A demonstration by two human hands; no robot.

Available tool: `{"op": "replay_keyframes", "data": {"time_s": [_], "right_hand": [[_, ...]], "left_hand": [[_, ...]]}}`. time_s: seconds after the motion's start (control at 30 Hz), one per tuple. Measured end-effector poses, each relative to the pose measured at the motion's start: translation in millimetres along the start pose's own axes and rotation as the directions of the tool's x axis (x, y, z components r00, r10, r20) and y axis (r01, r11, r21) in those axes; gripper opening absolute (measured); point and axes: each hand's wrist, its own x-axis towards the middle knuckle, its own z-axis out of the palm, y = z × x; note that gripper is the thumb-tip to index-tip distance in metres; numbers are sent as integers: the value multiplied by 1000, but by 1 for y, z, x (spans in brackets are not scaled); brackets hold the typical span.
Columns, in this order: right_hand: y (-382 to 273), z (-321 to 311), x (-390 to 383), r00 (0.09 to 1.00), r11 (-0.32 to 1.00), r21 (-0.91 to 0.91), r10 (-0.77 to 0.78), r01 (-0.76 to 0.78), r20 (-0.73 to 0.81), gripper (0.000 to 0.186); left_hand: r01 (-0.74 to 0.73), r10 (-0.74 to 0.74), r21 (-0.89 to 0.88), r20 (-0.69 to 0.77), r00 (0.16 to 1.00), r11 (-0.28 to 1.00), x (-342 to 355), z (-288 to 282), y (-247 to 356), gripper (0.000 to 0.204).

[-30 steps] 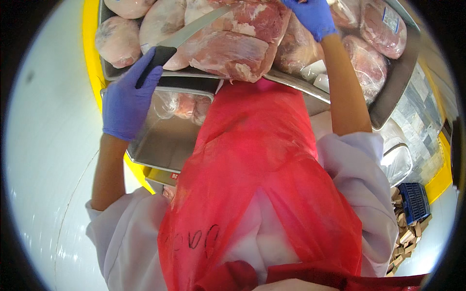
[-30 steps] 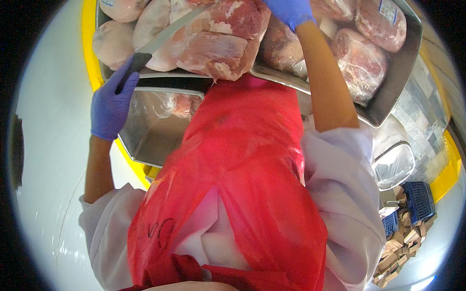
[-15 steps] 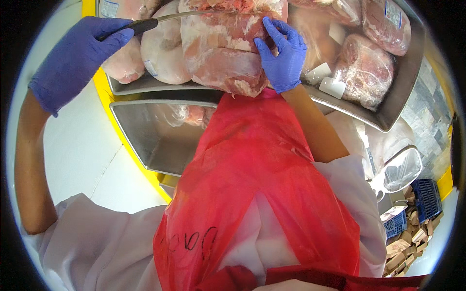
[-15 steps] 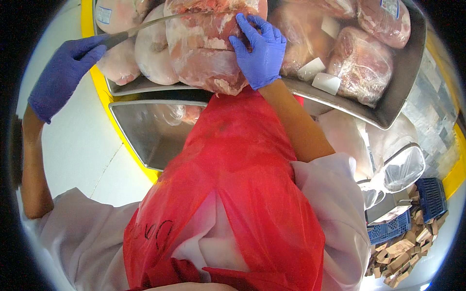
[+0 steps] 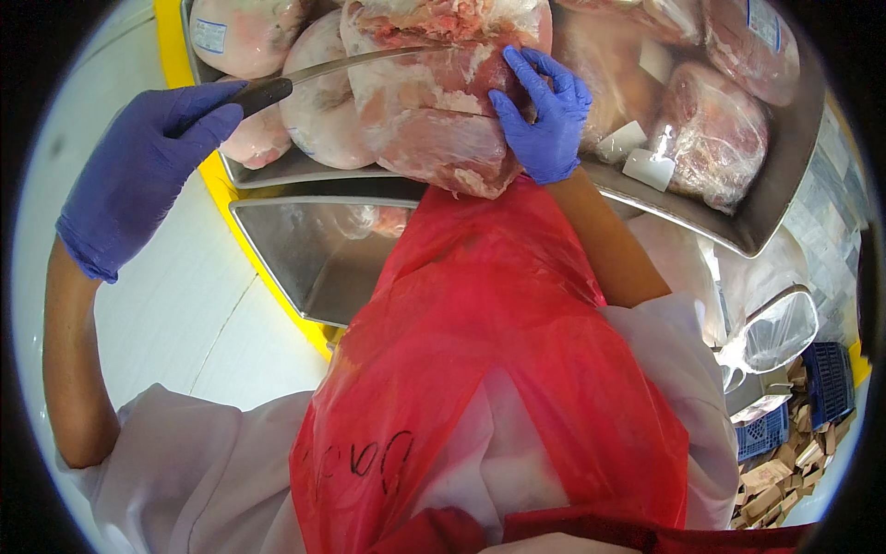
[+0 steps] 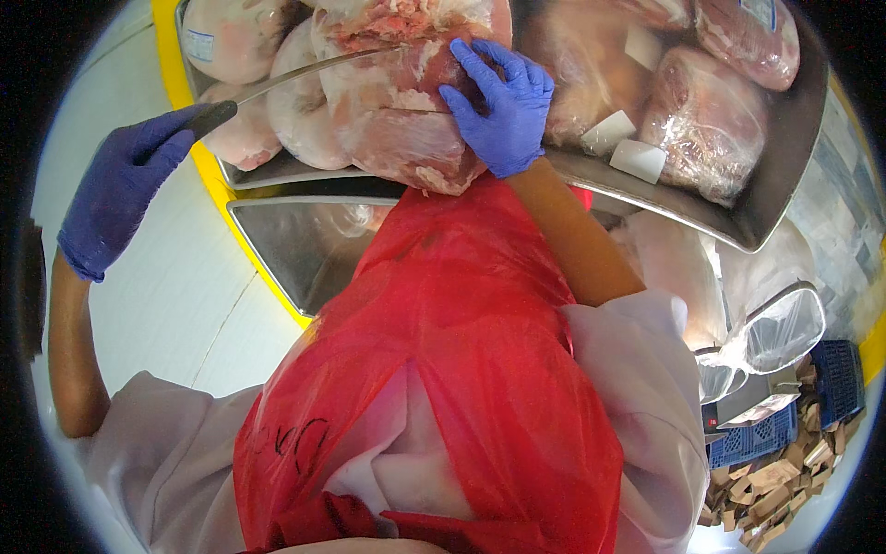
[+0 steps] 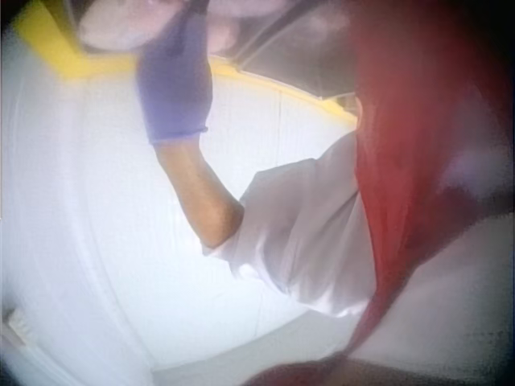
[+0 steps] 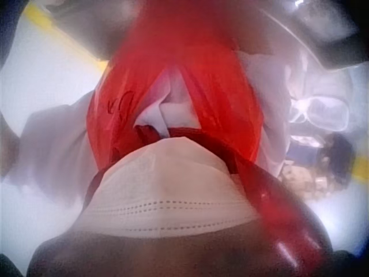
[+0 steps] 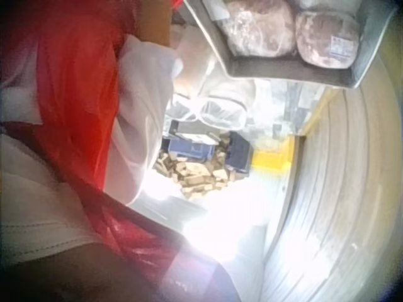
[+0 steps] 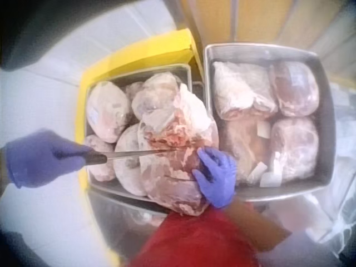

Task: The person uses a knife to cut a large piece of raw meat on a metal tray. They repeatedly slice the meat into smaller portions and place the cut pieces into a separate tray. The person wears blue gloves and a red apron while performing the task.

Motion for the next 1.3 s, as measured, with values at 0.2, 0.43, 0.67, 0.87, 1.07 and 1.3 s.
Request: {"op": "replay_keyframes", "data": {"time_s": [0.2,0.43,0.67,0.87,1.07,1.3], "right_hand": [[5,7,-3,1000,1000,6,-7,7,-28,55],[5,7,-2,999,999,28,-19,20,-49,55],[10,8,-4,994,996,-37,-89,87,-66,57],[9,8,5,992,993,-17,-121,120,-28,62],[12,11,5,990,993,4,-116,117,-75,65],[18,18,5,987,994,75,-71,82,-141,67]], "left_hand": [[41,-47,89,63,997,995,0,-11,16,40],[3,-3,-45,3,1000,999,1,-11,18,41],[-17,4,176,75,997,984,19,-30,17,36],[82,-102,256,65,993,963,34,-50,61,37],[44,-61,289,50,997,956,29,-45,74,34],[73,-99,180,139,985,981,29,-18,92,37]]}}
